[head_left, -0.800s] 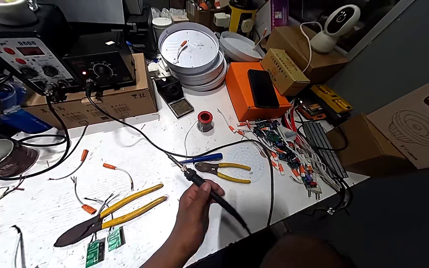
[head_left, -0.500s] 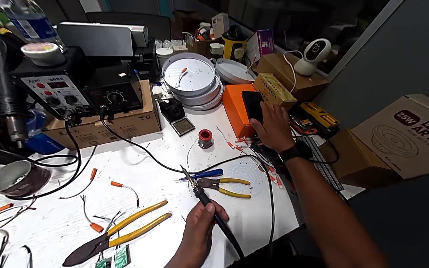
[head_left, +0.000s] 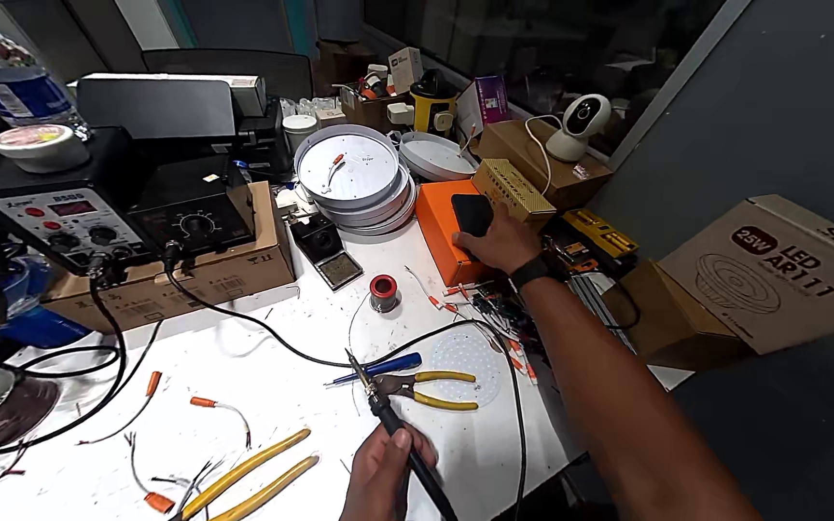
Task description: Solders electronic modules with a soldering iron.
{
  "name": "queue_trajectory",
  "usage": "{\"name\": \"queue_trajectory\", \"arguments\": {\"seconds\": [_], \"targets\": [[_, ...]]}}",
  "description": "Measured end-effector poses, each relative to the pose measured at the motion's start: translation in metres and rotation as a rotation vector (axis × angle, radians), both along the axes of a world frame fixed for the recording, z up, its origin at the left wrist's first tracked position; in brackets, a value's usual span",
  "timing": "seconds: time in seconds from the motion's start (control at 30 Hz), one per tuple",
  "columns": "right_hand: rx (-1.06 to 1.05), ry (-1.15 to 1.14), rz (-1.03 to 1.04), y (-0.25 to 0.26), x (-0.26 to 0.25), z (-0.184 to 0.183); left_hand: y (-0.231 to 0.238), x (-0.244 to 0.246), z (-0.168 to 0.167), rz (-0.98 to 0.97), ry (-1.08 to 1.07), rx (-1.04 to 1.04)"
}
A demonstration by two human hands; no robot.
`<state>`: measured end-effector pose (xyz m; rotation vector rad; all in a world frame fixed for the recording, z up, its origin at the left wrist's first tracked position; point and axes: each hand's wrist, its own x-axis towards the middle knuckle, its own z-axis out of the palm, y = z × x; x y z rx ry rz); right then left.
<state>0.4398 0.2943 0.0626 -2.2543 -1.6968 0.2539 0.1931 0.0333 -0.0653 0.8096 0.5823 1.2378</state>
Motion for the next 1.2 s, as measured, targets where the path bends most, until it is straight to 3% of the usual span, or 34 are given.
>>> {"name": "queue_trajectory", "arguments": {"seconds": [0.17,0.4,0.53,1.2], "targets": [[0.11,0.02,-0.088,0.013,-0.017,-0.008,-0.002,-0.001,0.001,-0.008,0.012,-0.023],[0.696,-0.107,0.047,-0.028,-0.02,-0.037,-0.001,-0.002,0.003,-0.03,0.009,-0.03],[0.856,-0.073,0.025,-0.048,-0.026,-0.047,-0.002,-0.002,0.004,-0.025,0.015,-0.043],[1.032,-0.025,0.019,-0.071,-0.022,-0.057,0.0,-0.004,0.005,-0.024,-0.017,-0.061]]}}
